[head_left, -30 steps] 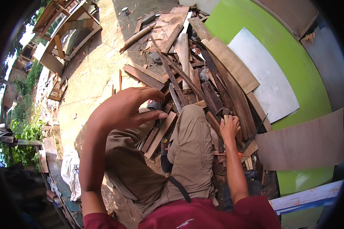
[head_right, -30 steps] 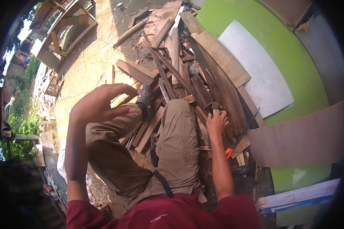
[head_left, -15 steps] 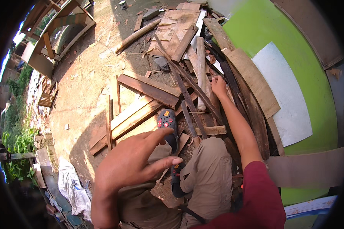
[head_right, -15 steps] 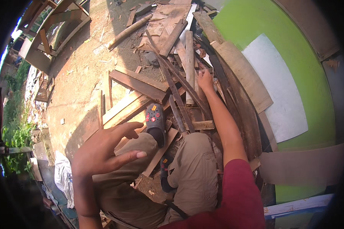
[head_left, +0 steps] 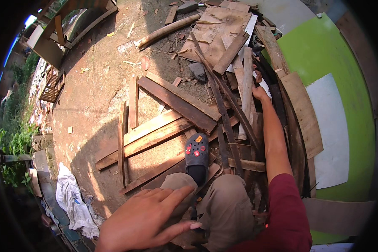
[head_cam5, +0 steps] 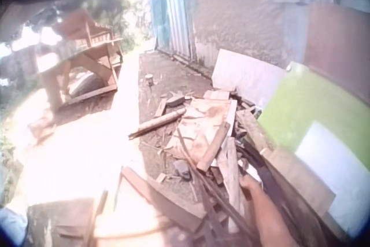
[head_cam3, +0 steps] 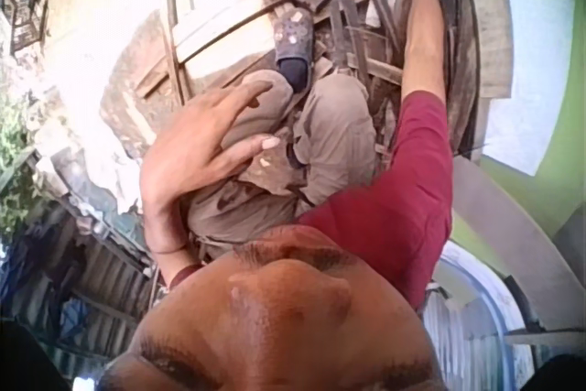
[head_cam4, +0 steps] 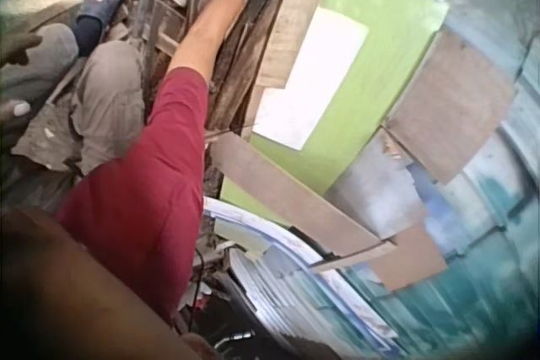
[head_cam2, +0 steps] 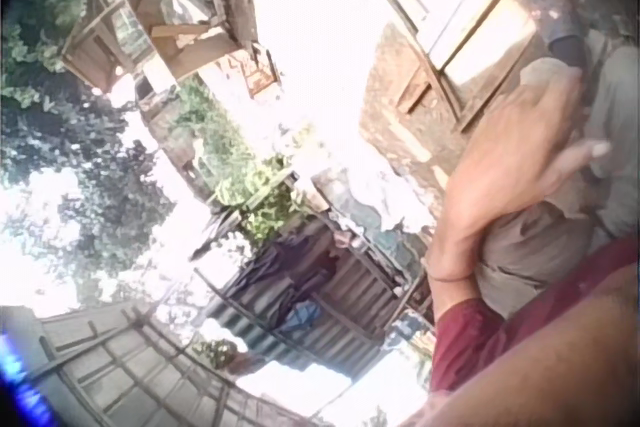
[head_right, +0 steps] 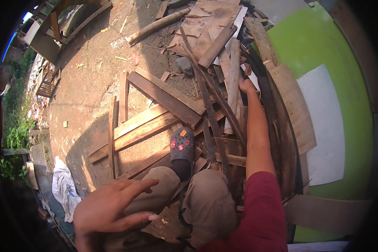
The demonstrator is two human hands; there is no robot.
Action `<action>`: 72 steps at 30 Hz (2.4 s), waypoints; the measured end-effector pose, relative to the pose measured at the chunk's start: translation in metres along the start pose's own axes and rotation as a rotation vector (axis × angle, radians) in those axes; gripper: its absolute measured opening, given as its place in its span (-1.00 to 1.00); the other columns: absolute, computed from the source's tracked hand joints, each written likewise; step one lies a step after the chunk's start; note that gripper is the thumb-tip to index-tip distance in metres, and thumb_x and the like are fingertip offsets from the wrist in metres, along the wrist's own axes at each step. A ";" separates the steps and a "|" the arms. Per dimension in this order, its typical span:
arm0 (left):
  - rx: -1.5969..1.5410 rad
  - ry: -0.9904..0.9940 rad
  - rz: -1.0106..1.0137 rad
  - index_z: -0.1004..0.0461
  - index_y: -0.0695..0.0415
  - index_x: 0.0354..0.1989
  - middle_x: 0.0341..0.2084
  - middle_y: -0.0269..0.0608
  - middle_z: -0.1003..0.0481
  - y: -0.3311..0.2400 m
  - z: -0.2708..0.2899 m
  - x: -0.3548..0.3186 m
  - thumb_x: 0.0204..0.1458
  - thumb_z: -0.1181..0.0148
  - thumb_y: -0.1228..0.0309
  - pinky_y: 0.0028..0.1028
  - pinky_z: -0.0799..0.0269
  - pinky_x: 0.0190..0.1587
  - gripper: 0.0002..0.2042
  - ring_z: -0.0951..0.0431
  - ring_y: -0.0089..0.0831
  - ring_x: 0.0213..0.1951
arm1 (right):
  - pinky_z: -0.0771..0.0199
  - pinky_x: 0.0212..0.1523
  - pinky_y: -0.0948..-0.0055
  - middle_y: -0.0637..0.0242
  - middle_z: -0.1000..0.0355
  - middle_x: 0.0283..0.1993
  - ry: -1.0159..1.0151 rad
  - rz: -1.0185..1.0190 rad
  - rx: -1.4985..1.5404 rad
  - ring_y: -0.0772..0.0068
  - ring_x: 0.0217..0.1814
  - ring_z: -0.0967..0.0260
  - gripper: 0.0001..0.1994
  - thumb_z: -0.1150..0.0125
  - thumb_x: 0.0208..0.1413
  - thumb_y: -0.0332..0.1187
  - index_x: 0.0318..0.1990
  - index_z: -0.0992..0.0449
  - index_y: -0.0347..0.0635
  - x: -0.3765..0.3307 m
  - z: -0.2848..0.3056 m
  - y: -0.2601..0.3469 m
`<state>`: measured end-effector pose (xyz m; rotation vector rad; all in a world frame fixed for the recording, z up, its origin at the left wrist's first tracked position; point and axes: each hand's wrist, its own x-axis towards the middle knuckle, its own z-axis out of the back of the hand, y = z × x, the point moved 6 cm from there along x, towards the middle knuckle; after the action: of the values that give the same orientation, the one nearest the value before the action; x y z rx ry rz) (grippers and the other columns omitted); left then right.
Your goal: The person sits on the ground and sorts through a pile of wooden planks and scraps, picking up pieces to inspect and align them. The person uses a hand saw to cut a plank and continues to handle and arrange the wood pieces.
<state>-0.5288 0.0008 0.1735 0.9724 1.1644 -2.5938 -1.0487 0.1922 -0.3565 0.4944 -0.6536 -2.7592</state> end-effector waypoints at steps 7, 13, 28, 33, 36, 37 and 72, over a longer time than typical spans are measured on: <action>-0.028 0.001 -0.084 -0.28 0.21 0.37 -0.02 0.17 -0.57 0.013 0.003 0.005 0.19 -0.25 -0.03 -0.10 -0.45 0.13 -0.29 -0.57 0.15 0.04 | -0.19 -0.64 0.16 0.11 -0.48 -0.49 0.019 -0.144 0.065 0.37 -0.65 -0.30 -0.31 -0.38 -0.01 0.15 -0.38 -0.59 -0.58 0.021 0.011 -0.026; -0.047 0.011 -0.003 -0.29 0.24 0.34 -0.01 0.19 -0.56 0.022 -0.002 -0.008 0.21 -0.25 -0.01 -0.12 -0.48 0.11 -0.32 -0.58 0.14 0.03 | -0.40 0.31 0.16 -0.40 -0.35 0.31 0.197 -0.294 0.254 -0.08 0.37 -0.39 -0.08 -0.43 -0.09 0.00 0.23 -0.33 -0.76 -0.022 -0.008 0.056; -0.071 -0.063 -0.035 -0.31 0.20 0.34 -0.02 0.13 -0.58 0.014 0.004 -0.008 0.19 -0.25 -0.06 -0.12 -0.47 0.11 -0.30 -0.59 0.11 0.04 | -0.61 -0.08 0.01 -0.21 -0.49 0.11 -0.013 -0.350 0.665 -0.02 0.05 -0.56 -0.14 -0.43 0.05 0.06 0.19 -0.38 -0.70 -0.127 0.166 0.052; -0.065 -0.170 0.096 -0.38 0.20 0.28 -0.08 0.11 -0.62 0.034 -0.011 -0.025 0.23 -0.20 -0.10 -0.16 -0.52 0.06 -0.34 -0.63 0.03 0.00 | -0.54 0.06 0.05 0.10 -0.52 0.06 0.254 -0.196 1.217 0.16 0.01 -0.53 -0.34 -0.26 0.29 0.05 0.29 -0.39 -0.36 -0.249 0.179 0.058; -0.039 -0.205 0.080 -0.43 0.20 0.24 -0.10 0.10 -0.64 0.038 -0.019 -0.019 0.24 -0.18 -0.11 -0.18 -0.53 0.05 -0.36 -0.65 -0.01 -0.01 | -0.57 0.11 0.14 0.15 -0.52 0.12 0.435 -0.044 1.339 0.21 0.14 -0.51 -0.41 -0.08 0.38 0.08 0.31 -0.37 -0.23 -0.319 0.203 0.070; -0.018 -0.243 0.071 -0.44 0.21 0.23 -0.10 0.09 -0.64 0.041 -0.023 -0.018 0.25 -0.17 -0.11 -0.18 -0.53 0.06 -0.37 -0.65 -0.03 0.00 | -0.58 0.07 0.17 0.15 -0.53 0.11 0.478 0.010 1.386 0.21 0.10 -0.53 -0.41 -0.06 0.39 0.08 0.32 -0.36 -0.24 -0.340 0.207 0.079; -1.638 -1.080 -0.377 -0.45 0.30 0.12 -0.09 -0.05 -0.59 0.028 -0.202 -0.031 0.12 -0.46 0.22 -0.23 -0.59 0.00 -0.48 -0.65 -0.22 -0.11 | -0.59 -0.05 0.36 0.25 -0.57 -0.01 0.508 0.248 1.490 0.40 -0.02 -0.56 -0.50 -0.08 0.43 0.01 0.23 -0.41 -0.26 -0.753 0.156 0.159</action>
<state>-0.3921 0.1212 0.0757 -0.8643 2.1863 -0.9480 -0.3973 0.3603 0.0492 1.1536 -2.2653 -1.3334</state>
